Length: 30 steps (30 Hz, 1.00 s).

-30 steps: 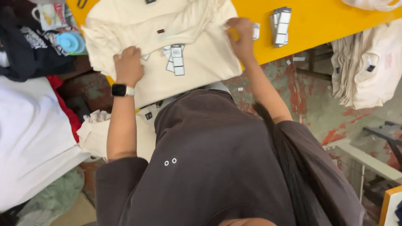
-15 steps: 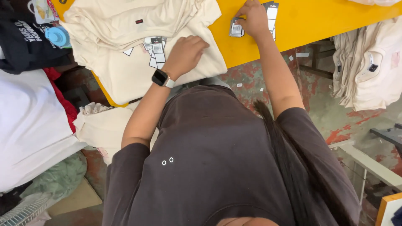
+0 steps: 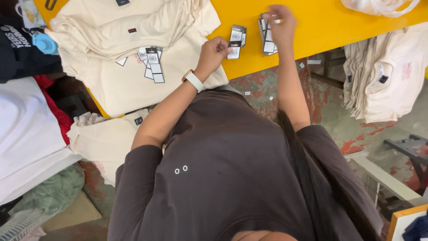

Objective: Manually attaching brand or price tags to the neck area of t-shirts on a production table.

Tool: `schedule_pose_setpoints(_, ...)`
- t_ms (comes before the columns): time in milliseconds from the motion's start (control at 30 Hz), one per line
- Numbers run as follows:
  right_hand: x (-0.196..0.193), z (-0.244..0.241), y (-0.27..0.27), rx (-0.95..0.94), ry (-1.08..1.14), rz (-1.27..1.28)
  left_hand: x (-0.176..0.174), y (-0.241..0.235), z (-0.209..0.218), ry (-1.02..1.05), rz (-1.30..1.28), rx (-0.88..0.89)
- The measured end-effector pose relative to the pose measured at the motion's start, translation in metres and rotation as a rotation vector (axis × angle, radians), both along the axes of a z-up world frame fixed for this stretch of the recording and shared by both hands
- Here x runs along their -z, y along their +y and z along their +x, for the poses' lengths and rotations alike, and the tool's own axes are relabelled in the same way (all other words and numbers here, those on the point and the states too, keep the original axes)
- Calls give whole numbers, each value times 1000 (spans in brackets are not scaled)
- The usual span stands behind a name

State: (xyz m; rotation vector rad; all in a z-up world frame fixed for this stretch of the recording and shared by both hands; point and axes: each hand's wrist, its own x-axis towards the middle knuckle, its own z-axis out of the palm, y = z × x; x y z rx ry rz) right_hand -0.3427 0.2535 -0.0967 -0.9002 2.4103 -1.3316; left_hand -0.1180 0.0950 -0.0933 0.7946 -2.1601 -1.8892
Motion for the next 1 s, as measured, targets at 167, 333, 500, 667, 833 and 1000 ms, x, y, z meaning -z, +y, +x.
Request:
schedule_pose_setpoints(167,37,-40,27,197,-175,129,12,-2,-8,-42,119,-14)
schedule_pose_setpoints(333,31,-45,28,331,-596,73,32,3,-19,-53,197,-7)
schedule_pose_setpoints(500,21,-53,39,320,-573,136,21,3,-37,-96,214,42)
schedule_pose_setpoints(667,-38,-53,35,118,-704,-12,6,17,-73,-30,183,67)
schedule_pose_setpoints(833,-74,-46,0,-306,-751,-31,-45,10,-92,14,332,125)
schedule_pose_setpoints(1000,72,-180,16,273,-114,-90,-70,-20,-65,150,56,95)
